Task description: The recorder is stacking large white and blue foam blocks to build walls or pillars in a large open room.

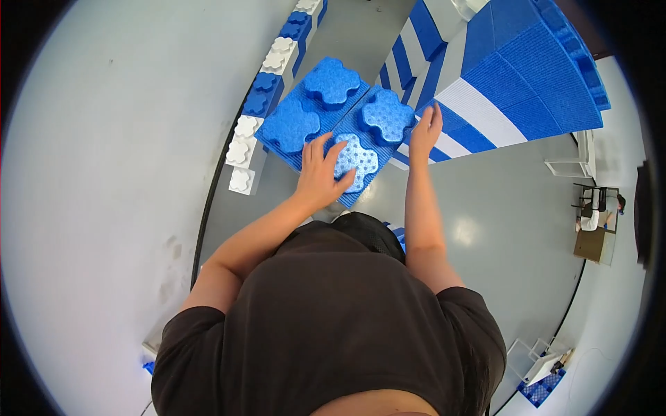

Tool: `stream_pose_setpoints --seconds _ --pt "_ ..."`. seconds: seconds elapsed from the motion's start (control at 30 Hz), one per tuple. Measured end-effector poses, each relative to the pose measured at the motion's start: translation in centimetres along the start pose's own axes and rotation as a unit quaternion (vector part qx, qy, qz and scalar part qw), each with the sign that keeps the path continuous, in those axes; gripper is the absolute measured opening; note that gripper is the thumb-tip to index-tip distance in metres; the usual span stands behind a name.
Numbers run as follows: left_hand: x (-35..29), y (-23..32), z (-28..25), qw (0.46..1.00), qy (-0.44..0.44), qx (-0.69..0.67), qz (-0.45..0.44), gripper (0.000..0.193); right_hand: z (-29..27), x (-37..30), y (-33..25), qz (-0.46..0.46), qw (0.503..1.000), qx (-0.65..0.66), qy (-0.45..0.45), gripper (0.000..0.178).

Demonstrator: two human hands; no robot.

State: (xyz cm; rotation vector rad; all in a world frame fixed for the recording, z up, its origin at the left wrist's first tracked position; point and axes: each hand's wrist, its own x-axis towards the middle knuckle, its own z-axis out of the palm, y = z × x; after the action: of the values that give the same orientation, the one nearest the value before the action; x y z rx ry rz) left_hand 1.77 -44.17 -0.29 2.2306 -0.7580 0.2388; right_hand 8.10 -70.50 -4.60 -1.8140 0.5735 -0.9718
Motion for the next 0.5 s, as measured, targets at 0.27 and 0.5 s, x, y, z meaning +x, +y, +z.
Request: stream_pose_setpoints --seconds 0.27,0.5 --pt "1.9 0.3 2.9 0.991 0.021 0.117 -0.069 0.055 3.6 1.3 -3.4 -0.108 0.878 -0.347 -0.313 0.058" --pt "2.1 0.0 2.7 0.991 -0.010 0.117 -0.058 0.058 4.1 1.4 -4.1 -0.082 0.851 -0.394 -0.337 0.064"
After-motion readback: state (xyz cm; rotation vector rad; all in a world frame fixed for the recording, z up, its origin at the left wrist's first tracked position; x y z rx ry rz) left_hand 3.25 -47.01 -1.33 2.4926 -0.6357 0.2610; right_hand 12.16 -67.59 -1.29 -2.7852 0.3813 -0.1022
